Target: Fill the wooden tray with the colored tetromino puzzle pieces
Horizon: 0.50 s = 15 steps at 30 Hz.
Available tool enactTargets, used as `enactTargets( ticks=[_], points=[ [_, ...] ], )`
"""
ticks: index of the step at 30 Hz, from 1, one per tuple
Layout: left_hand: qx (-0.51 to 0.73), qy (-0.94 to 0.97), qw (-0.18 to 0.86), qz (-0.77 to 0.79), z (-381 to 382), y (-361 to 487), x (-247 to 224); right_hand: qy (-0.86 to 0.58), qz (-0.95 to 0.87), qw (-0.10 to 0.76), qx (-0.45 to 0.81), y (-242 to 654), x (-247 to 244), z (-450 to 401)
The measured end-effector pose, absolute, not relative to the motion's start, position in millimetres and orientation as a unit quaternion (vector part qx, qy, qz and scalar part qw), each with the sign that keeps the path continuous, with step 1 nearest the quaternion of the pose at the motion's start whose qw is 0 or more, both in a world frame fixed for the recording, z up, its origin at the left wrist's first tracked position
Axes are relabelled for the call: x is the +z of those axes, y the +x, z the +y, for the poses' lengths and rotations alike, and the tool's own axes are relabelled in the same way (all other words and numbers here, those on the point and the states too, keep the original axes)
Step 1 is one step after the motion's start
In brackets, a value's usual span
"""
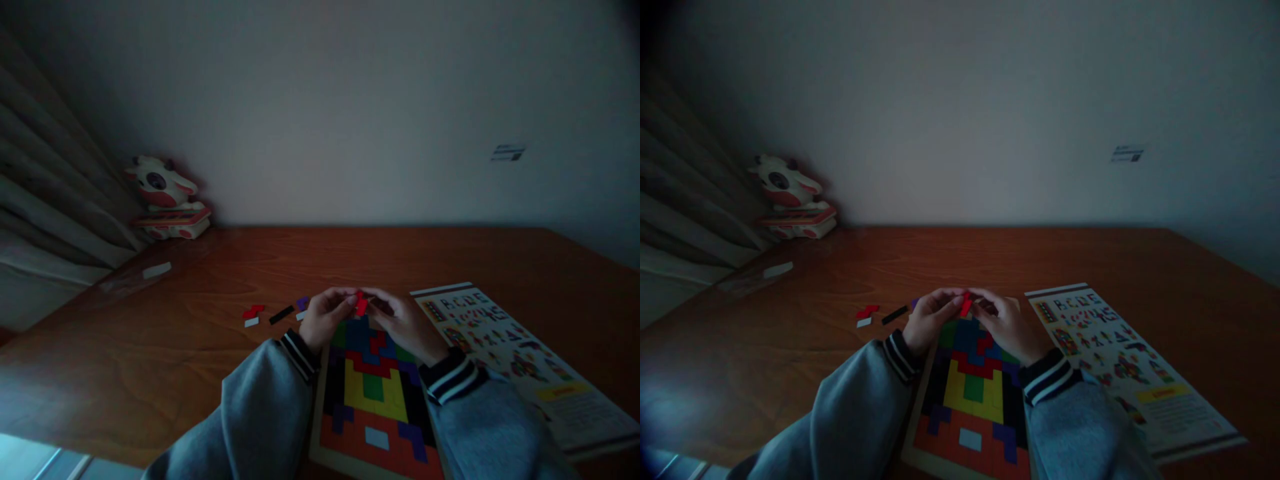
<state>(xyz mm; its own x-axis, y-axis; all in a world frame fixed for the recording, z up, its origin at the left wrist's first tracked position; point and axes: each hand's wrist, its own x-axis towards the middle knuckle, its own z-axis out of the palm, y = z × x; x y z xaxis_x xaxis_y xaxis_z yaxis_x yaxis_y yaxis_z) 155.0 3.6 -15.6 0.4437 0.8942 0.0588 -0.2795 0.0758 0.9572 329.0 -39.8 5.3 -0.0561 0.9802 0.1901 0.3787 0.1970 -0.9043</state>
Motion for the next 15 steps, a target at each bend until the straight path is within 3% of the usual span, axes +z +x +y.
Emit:
enactTargets(
  ticks=[10, 15],
  points=[
    [0.434, 0.513, 0.685, 0.283, 4, 151, -22, -0.515, -0.584, 0.492, 0.389, 333, -6, -33],
    [0.445, 0.621, 0.546, 0.343, 10, 137, -23, -0.545, -0.555, 0.515, 0.36, 342, -15, -26]
  ],
)
